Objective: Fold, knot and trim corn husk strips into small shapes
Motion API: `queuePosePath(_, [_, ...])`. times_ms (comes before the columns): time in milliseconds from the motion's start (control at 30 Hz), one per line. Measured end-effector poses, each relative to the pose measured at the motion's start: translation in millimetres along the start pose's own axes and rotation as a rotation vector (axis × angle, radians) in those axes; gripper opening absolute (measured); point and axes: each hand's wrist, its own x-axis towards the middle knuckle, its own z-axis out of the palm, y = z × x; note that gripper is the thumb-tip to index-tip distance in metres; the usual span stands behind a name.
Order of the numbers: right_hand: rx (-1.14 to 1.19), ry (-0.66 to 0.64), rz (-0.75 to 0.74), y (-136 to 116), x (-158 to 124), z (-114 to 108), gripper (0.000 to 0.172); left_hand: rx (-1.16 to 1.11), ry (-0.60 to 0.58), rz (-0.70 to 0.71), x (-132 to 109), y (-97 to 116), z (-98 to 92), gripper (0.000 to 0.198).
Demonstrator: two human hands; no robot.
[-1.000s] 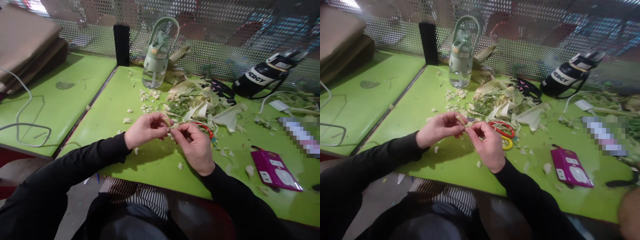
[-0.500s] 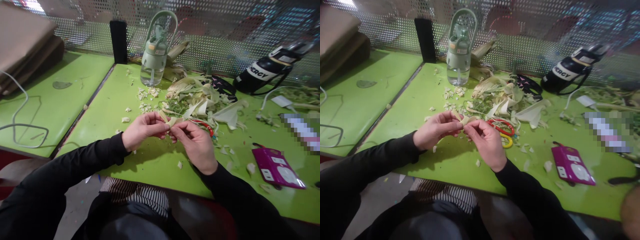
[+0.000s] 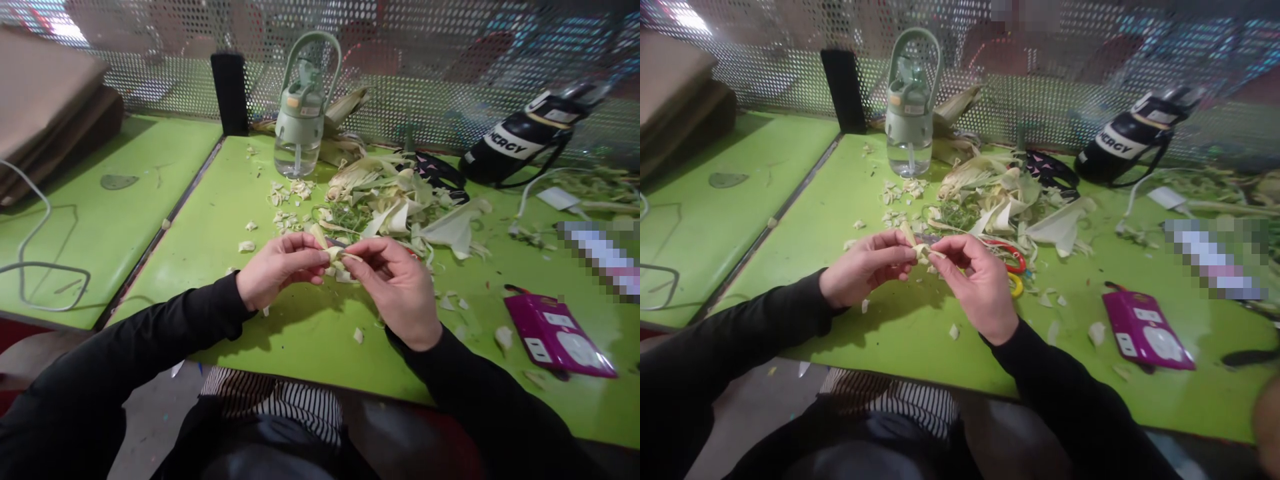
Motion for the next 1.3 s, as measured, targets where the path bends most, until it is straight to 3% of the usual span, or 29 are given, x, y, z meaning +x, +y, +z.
queuePosePath(200, [-0.277,-0.061,-0.418,-2,4,-9,0.017,0.106,-0.01,-0.052,0,0,-2.3,0.01])
queuePosePath(333, [-0.274,-0.137,-0.394,-9,7,-9,0.011,0.37,-0.004,0.036,0,0,-3.0,0.014])
queuePosePath(467, [-0.356,-0.084,-0.324,-10,2,-4,0.01,0.615,0.046,0.193,-1,-5,-3.1,0.013])
queuePosePath(667, [-0.536,0.001,-0.557,-8,-5,2,0.01,0.614,-0.044,0.214,-1,-7,-3.3,0.012])
queuePosePath(800, [-0.524,0.01,-0.509,-10,-6,4,0.017,0.557,-0.042,0.21,-2,-3,-2.4,0.015])
queuePosePath(967, [-0.459,0.007,-0.35,-11,-3,0,0.012,0.429,-0.054,0.156,-2,-3,-1.6,0.006])
queuePosePath(1100, [-0.319,-0.084,-0.178,-10,3,-5,0.023,0.319,-0.08,0.052,-3,-2,-0.7,0.006])
queuePosePath(1200, [-0.2,-0.153,-0.12,-8,6,-6,0.01,0.28,-0.125,-0.035,-4,-1,-1.2,0.008])
queuePosePath(1300, [-0.138,-0.153,-0.167,-5,6,-6,0.007,0.222,-0.15,-0.12,-4,1,-3.0,0.009])
